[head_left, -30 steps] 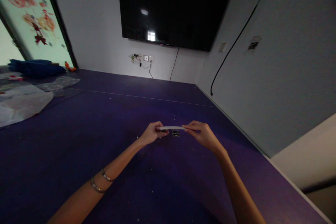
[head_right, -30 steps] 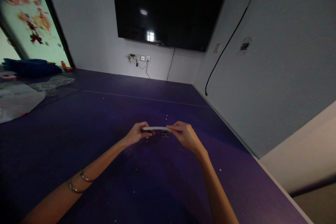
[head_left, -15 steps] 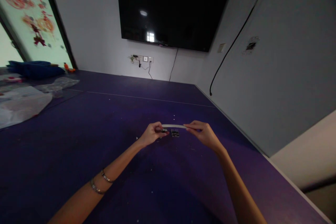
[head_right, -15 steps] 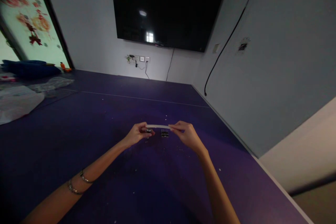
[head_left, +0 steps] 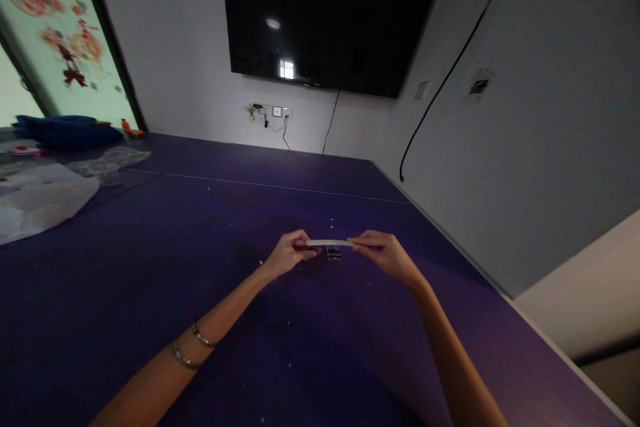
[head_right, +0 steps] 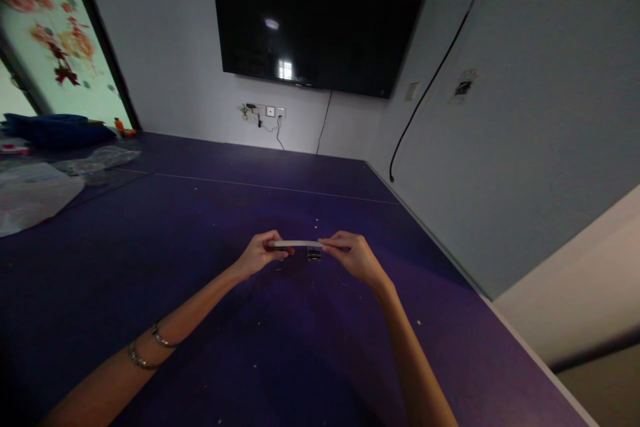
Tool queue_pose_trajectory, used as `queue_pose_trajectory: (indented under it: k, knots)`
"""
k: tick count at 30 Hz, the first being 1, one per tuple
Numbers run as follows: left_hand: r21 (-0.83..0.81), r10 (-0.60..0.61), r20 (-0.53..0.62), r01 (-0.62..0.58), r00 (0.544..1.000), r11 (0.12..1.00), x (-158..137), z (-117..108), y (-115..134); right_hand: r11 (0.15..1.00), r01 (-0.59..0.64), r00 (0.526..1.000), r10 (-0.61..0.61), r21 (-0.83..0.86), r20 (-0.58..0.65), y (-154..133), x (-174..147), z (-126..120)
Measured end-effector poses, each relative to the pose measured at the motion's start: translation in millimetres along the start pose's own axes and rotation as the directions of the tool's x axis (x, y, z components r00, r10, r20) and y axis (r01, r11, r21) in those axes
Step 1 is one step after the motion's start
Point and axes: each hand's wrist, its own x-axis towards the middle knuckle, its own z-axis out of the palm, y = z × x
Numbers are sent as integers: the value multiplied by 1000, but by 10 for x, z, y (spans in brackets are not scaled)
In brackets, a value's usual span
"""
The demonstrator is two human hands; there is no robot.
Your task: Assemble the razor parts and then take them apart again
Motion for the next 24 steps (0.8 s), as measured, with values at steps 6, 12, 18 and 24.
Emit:
queue_pose_trajectory:
  k: [6,12,18,24]
  knots:
    - [-36,-6,13,6,1000,999,-6,17,19,1000,-15,1000,15,6,-10,30,-8,-8]
    - [-17,-13,9,13,1000,1000,-10,24,36,1000,-13,1000,14,14,-10,30,1,6]
    - [-3,-5,18,5,1000,1000,-22,38,61,999,0,1000,0,40,6,34,-5,-12]
    - [-41,-4,15,5,1000,999,-27,37,77,999,-22,999,23,33,-32,21,-12,-10]
